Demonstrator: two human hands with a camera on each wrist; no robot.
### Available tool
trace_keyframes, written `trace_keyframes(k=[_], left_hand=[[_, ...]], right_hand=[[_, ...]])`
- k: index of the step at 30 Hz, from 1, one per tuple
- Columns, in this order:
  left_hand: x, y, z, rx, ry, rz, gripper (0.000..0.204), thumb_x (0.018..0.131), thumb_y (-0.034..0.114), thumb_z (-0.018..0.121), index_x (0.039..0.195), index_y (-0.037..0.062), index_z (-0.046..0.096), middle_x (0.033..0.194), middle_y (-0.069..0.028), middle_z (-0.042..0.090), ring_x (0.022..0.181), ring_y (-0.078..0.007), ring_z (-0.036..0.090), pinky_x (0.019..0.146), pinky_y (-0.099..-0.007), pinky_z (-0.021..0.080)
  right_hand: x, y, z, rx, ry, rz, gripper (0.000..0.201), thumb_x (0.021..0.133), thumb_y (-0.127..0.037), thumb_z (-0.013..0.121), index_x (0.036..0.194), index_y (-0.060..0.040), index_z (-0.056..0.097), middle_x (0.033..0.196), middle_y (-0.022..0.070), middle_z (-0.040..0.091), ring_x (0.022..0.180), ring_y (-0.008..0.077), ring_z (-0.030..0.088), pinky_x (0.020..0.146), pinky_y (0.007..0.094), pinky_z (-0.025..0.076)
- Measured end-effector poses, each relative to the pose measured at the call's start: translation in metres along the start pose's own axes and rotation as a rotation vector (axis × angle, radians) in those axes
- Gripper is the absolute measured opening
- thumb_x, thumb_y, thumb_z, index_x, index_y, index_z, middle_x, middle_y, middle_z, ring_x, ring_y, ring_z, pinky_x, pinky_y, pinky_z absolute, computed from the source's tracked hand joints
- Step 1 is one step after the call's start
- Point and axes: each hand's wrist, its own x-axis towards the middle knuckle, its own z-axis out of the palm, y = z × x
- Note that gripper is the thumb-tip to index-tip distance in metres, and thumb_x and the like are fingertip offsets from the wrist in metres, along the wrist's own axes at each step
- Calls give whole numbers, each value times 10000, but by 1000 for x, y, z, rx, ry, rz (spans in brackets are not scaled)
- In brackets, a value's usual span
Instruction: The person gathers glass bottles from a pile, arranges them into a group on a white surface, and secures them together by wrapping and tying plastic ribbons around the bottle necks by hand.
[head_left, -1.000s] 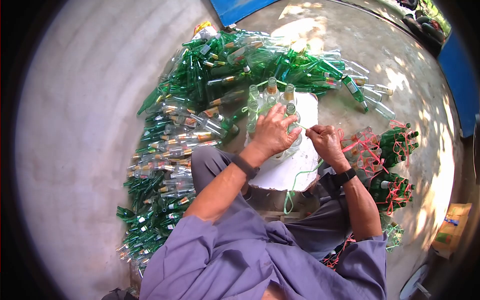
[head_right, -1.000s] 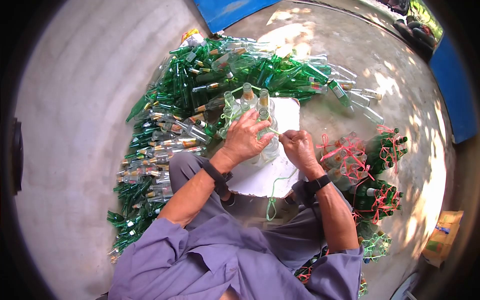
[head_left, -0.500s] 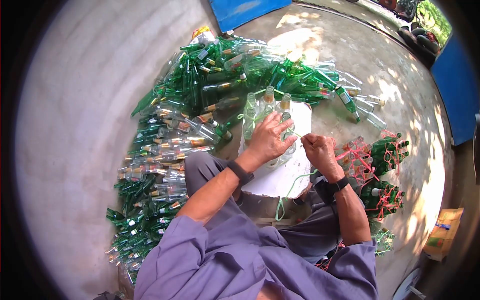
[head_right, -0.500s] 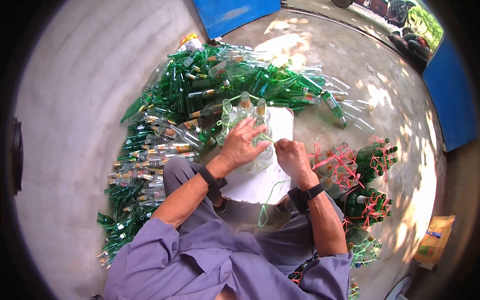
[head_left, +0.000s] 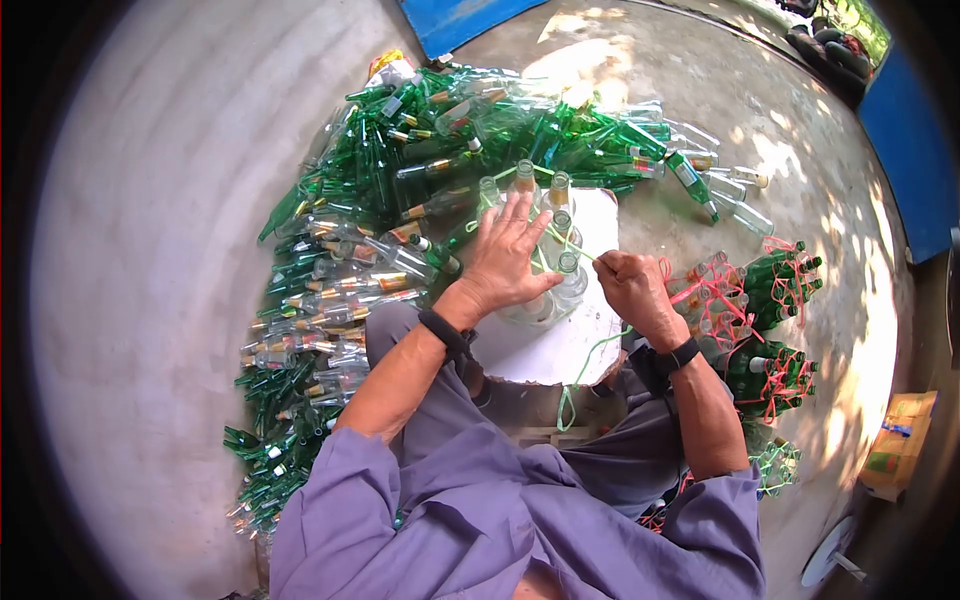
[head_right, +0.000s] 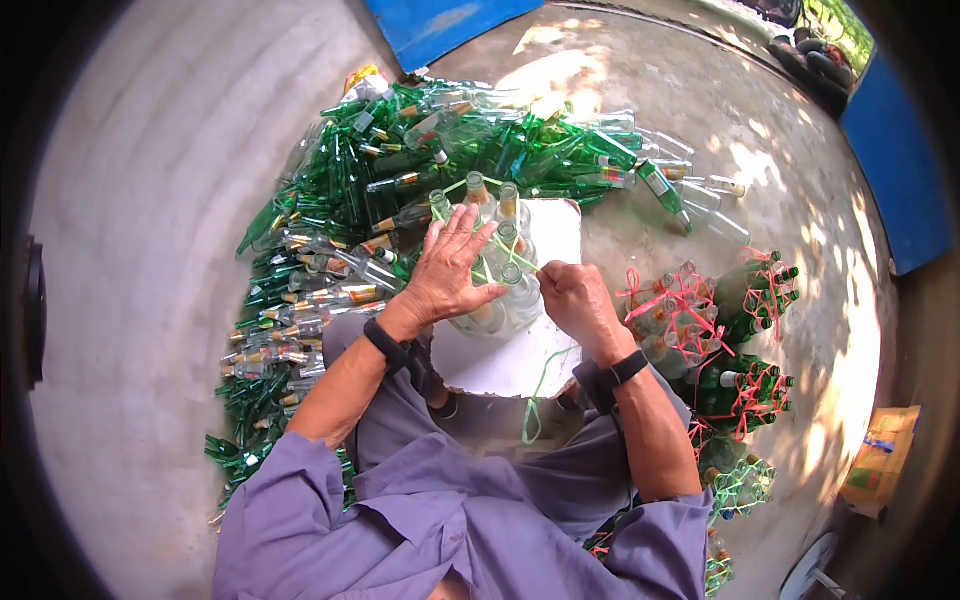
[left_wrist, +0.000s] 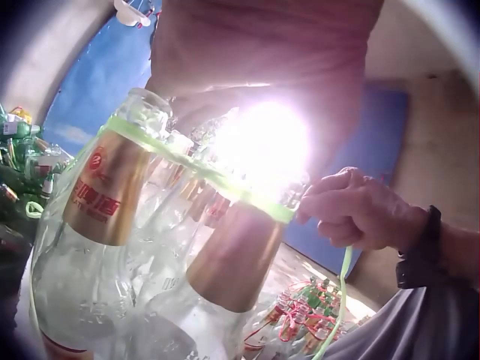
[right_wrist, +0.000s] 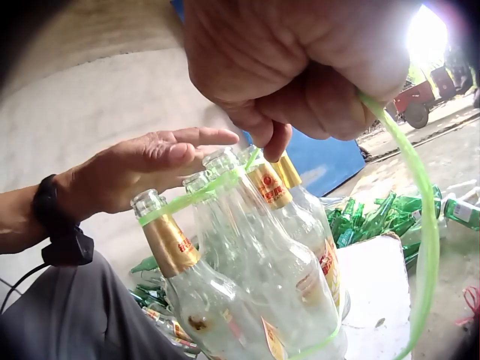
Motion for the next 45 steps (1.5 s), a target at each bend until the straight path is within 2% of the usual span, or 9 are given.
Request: trace_keyframes(k=[4, 10, 15, 24, 37, 39, 45], left_hand=[[-1, -2, 5, 49, 10, 9, 867, 749, 519, 784, 1453, 96, 507, 1583, -258, 320, 1486, -413, 275, 1192, -571, 207], [5, -1, 1, 112, 0, -10, 896, 719, 567, 774, 1445, 106, 522, 1565, -207, 344, 1436, -391, 340, 1185, -537, 221], [10, -3, -7, 75, -64, -36, 896, 652, 621, 793, 1368, 116, 607, 1523, -134, 383, 1357, -353, 418, 1155, -510, 255], [11, -3, -6, 53, -55, -85, 822, 619, 652, 794, 1229, 116, 668, 1508, -103, 398, 1339, -302, 454, 1156, -507, 235], [9, -9, 0, 90, -38, -66, 864, 599, 684, 782, 1250, 133, 648, 1536, -90, 395, 1325, -298, 475, 1147, -513, 228], [10, -10, 1, 111, -47, -60, 867, 593, 664, 787, 1269, 142, 637, 1544, -92, 387, 1327, -300, 474, 1150, -516, 224], [11, -7, -2, 97, -66, -85, 855, 572, 599, 804, 1284, 158, 630, 1548, -86, 385, 1327, -297, 479, 1150, -507, 228]], right_hand=[[-2, -4, -1, -1, -16, 26, 181, 917, -127, 655, 821, 25, 675, 689, 260, 609, 629, 437, 621, 583, 454, 497], [-3, -4, 1, -40, -28, 1, 196, 908, -119, 658, 771, 21, 644, 671, 253, 598, 638, 447, 610, 586, 458, 494], [-6, -5, 0, -26, -64, -2, 210, 909, -106, 648, 744, 22, 624, 659, 255, 586, 638, 450, 608, 589, 465, 492], [-6, -7, -2, -23, -44, 8, 179, 916, -112, 647, 809, 31, 661, 691, 273, 591, 650, 449, 624, 582, 457, 490], [-7, 16, 5, -34, -37, 40, 213, 940, -122, 635, 806, 42, 659, 671, 278, 573, 586, 419, 607, 543, 433, 470], [-6, 22, 8, -24, 7, -45, 216, 938, -121, 635, 802, 45, 657, 666, 279, 571, 584, 415, 605, 542, 430, 469], [-9, 23, 9, -18, -31, 27, 217, 933, -103, 627, 783, 53, 636, 663, 287, 550, 554, 415, 571, 549, 435, 464]])
